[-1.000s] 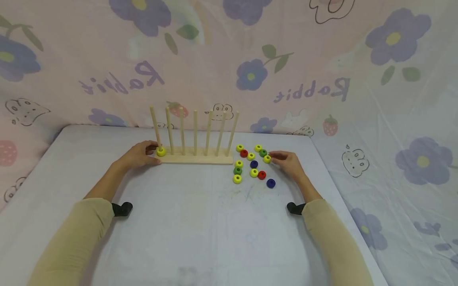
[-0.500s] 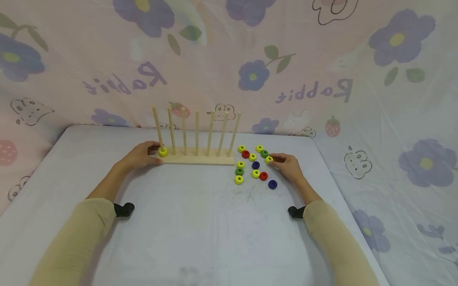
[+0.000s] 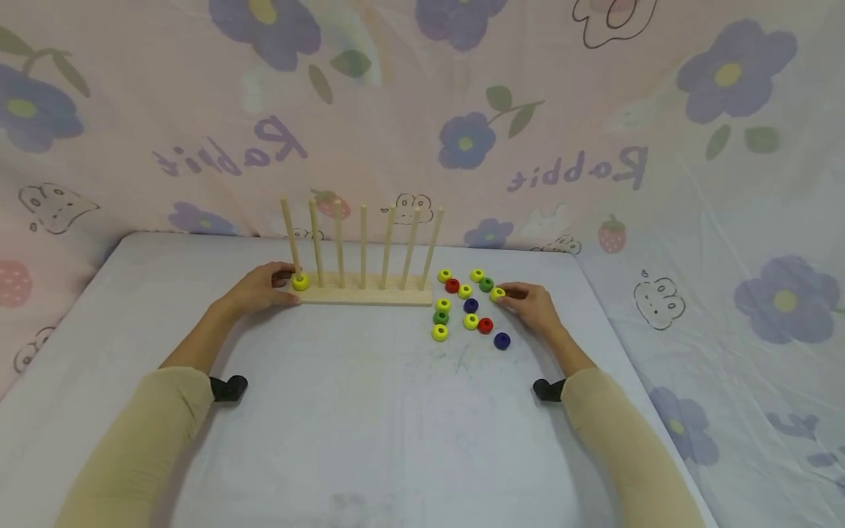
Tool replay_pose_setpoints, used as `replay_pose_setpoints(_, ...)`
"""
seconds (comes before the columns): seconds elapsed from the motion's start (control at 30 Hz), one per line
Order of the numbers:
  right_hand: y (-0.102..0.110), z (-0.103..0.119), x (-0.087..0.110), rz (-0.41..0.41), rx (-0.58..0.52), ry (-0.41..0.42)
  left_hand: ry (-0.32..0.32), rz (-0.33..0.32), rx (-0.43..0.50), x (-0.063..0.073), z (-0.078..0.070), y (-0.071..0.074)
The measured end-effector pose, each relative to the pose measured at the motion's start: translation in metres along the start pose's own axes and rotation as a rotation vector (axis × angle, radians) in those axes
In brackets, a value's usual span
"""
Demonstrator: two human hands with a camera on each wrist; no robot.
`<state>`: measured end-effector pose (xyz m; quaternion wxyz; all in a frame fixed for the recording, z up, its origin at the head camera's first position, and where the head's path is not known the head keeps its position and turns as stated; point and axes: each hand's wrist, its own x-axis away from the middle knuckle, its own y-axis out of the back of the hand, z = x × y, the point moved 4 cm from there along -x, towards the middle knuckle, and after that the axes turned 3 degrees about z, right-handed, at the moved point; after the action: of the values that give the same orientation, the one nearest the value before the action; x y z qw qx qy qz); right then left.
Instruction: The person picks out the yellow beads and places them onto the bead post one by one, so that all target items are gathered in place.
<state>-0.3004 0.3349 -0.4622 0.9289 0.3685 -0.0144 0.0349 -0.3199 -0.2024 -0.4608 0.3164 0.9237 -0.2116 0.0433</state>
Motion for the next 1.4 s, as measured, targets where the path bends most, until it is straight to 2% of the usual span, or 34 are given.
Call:
replay_pose_setpoints(0.17,0.004,0.005,-0.001,0.009,-0.012,0.025,-0.009,-0.004,-0.007,0.002,0.0,0.001)
replay_pose_setpoints(0.4,0.009,0.017,0.003,0.012,-0.049,0.006,-0.002,0.001,-0.004,0.002,-0.001,0.002)
replay_pose_setpoints(0.7,0.016,0.028,-0.004,-0.041,-0.026,0.107,0.004,0.011,-0.004,0.0,-0.001,0.001)
replay_pose_setpoints(1.0,0.016,0.057,-0.01,-0.042,-0.014,0.152,-0.006,0.008,-0.005,-0.001,0.0,0.002)
replay_pose_setpoints(1.4,0.022,0.098,-0.021,-0.031,-0.044,0.259,-0.003,0.002,0.002,0.001,-0.001,0.001)
